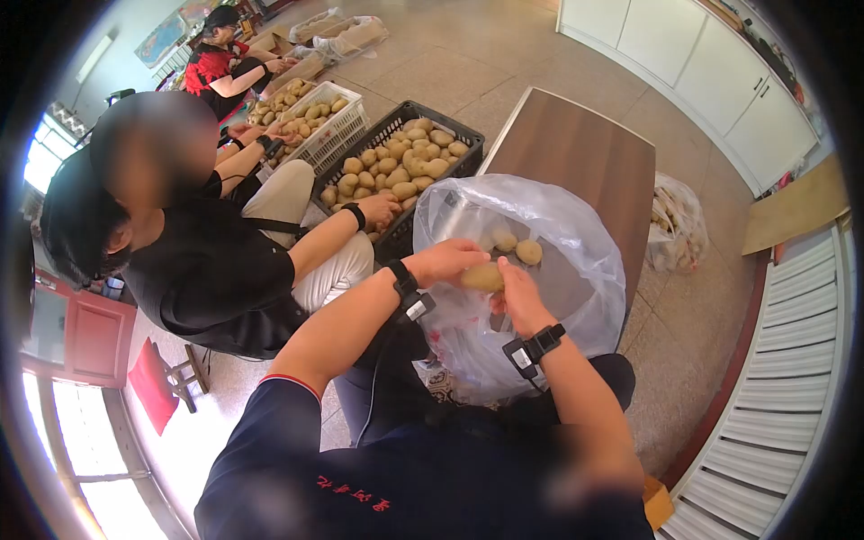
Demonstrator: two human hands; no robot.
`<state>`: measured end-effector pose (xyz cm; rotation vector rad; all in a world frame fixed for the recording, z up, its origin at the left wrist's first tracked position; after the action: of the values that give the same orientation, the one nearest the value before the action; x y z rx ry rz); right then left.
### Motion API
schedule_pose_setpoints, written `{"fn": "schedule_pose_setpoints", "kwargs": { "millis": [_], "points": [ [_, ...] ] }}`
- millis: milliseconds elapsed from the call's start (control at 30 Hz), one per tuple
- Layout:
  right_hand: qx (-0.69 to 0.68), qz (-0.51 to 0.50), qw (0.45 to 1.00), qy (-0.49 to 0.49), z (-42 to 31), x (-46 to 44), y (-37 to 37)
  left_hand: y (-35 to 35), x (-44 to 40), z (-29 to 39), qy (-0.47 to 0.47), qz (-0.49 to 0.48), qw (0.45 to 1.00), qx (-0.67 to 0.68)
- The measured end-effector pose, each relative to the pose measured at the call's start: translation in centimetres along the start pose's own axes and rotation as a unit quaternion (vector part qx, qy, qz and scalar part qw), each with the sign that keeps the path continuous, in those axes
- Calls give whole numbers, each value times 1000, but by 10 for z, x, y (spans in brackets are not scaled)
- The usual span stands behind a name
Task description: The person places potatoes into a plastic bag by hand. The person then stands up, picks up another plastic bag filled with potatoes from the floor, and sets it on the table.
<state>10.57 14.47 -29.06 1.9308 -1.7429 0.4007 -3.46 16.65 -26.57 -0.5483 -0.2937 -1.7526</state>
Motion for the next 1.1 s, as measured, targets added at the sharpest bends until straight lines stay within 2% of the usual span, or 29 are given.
{"fn": "schedule_pose_setpoints", "kwargs": {
  "millis": [200,267,433,633,833,900,1067,1100],
  "points": [
    [42,-4,999,9,1,-4,10,8,7,0,-15,-38,999,12],
    [59,-5,998,-37,-8,-4,14,6,5,-1,-18,-41,999,24],
    [40,0,998,-50,-11,-9,13,-6,3,2,-16,-50,993,101],
    [92,-8,994,-61,1,-12,2,-49,-1,13,9,43,969,244],
    [129,-1,991,-39,20,-20,-20,-106,-13,-2,31,156,900,407],
    [126,6,991,-36,24,-23,-26,-122,-23,-13,39,160,890,425],
    [142,24,989,-30,33,-31,-37,-163,-29,-42,18,278,830,482],
    [141,24,989,-30,34,-31,-39,-167,-31,-45,18,278,831,482]
  ]
}}
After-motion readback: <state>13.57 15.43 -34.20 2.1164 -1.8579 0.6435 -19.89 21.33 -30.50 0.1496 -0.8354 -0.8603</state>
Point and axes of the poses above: each hand's wrist, its own x-axis away from the middle knuckle, its own y-axis out of the palm, z = x × y, the point moved 8 cm from there along -x, towards the middle knuckle, and after that the axes turned 14 degrees about z, right-handed, at the moved point
